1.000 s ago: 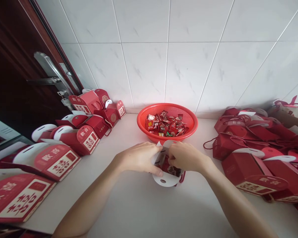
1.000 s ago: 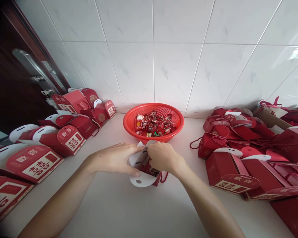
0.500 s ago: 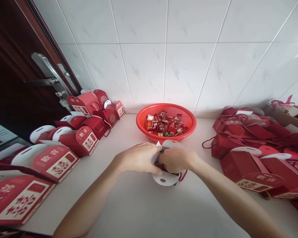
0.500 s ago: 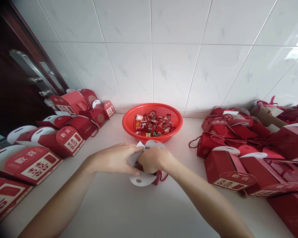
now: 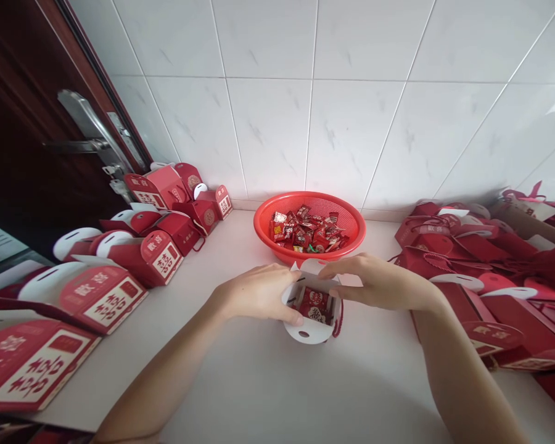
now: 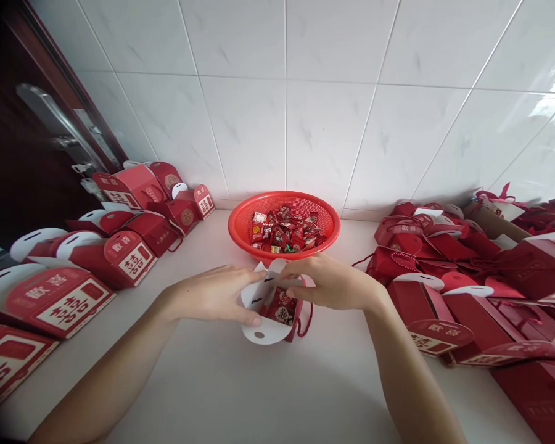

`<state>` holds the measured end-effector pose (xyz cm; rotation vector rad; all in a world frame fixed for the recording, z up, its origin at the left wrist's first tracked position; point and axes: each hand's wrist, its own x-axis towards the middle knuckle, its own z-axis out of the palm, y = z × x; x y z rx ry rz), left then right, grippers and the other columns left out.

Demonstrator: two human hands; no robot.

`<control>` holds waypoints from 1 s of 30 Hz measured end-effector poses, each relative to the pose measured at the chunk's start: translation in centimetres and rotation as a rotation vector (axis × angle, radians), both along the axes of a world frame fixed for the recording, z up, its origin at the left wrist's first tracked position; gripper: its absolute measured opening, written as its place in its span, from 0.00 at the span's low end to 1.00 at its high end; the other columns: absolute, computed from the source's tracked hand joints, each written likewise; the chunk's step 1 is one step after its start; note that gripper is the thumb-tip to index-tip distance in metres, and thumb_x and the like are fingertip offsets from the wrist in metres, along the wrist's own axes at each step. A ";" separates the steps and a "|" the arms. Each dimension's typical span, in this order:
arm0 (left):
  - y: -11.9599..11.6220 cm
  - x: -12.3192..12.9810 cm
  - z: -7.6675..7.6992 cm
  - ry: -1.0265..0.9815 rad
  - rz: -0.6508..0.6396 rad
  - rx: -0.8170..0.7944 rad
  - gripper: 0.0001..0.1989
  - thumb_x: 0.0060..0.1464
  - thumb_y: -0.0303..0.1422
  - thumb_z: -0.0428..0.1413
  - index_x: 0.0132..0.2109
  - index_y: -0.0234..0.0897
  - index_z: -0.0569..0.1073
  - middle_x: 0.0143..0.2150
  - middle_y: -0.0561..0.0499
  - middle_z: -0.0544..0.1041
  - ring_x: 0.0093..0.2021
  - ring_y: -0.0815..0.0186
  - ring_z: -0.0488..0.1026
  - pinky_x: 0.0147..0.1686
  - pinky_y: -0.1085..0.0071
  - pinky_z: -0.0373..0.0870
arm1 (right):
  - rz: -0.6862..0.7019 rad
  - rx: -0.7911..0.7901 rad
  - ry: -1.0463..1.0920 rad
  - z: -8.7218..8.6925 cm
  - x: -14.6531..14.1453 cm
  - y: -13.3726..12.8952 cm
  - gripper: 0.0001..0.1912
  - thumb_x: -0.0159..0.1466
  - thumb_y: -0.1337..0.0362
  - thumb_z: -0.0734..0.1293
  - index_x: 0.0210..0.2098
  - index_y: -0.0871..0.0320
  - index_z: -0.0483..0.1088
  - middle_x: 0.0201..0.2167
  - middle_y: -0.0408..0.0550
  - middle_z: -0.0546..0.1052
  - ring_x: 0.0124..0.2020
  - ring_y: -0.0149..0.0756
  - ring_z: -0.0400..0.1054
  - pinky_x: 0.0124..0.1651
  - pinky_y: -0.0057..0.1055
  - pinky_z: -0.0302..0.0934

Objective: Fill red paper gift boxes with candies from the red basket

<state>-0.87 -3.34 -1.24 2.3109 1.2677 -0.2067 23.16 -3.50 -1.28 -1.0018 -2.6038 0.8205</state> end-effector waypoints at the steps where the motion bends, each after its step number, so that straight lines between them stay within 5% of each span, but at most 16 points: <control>1: 0.0 0.0 0.0 0.004 0.006 0.001 0.22 0.48 0.48 0.63 0.46 0.41 0.71 0.41 0.50 0.76 0.42 0.57 0.74 0.32 0.70 0.62 | -0.016 0.017 0.010 -0.1 0.0 0.0 0.13 0.68 0.65 0.64 0.49 0.55 0.76 0.43 0.47 0.81 0.39 0.37 0.73 0.41 0.31 0.63; 5: -0.1 0.0 -0.1 -0.007 0.005 0.000 0.20 0.48 0.47 0.63 0.44 0.41 0.72 0.39 0.51 0.76 0.39 0.58 0.74 0.30 0.70 0.60 | -0.038 0.058 -0.035 -0.2 -2.0 -0.1 0.11 0.68 0.69 0.62 0.41 0.58 0.76 0.37 0.47 0.80 0.33 0.33 0.70 0.35 0.28 0.59; 10: 0.1 0.1 -0.2 -0.093 -0.057 -0.024 0.18 0.47 0.44 0.63 0.43 0.42 0.74 0.34 0.54 0.77 0.34 0.62 0.74 0.28 0.71 0.59 | 0.118 0.036 -0.556 -0.3 -6.1 0.7 0.14 0.63 0.74 0.59 0.23 0.59 0.69 0.23 0.44 0.69 0.26 0.31 0.58 0.28 0.30 0.47; 14: 0.1 0.1 -0.2 -0.068 -0.071 -0.028 0.13 0.47 0.43 0.63 0.36 0.40 0.74 0.32 0.54 0.77 0.33 0.62 0.74 0.28 0.70 0.59 | 0.188 -0.074 -0.713 -0.3 -7.9 2.4 0.09 0.59 0.69 0.62 0.23 0.58 0.66 0.23 0.43 0.67 0.25 0.32 0.57 0.26 0.30 0.48; 20: 0.2 0.1 -0.2 -0.050 -0.067 -0.027 0.20 0.47 0.45 0.63 0.45 0.41 0.74 0.39 0.51 0.79 0.39 0.59 0.76 0.31 0.70 0.62 | 0.249 -0.212 -0.802 -0.7 -8.4 2.9 0.06 0.58 0.68 0.63 0.24 0.58 0.67 0.23 0.41 0.68 0.24 0.32 0.61 0.27 0.29 0.54; 30: 0.0 0.2 0.1 -0.044 -0.060 -0.009 0.18 0.47 0.45 0.62 0.41 0.41 0.71 0.38 0.51 0.78 0.39 0.58 0.75 0.30 0.70 0.61 | 0.185 -0.128 -0.618 -2.8 -7.1 2.4 0.10 0.58 0.69 0.64 0.20 0.57 0.67 0.22 0.42 0.70 0.20 0.28 0.58 0.22 0.28 0.49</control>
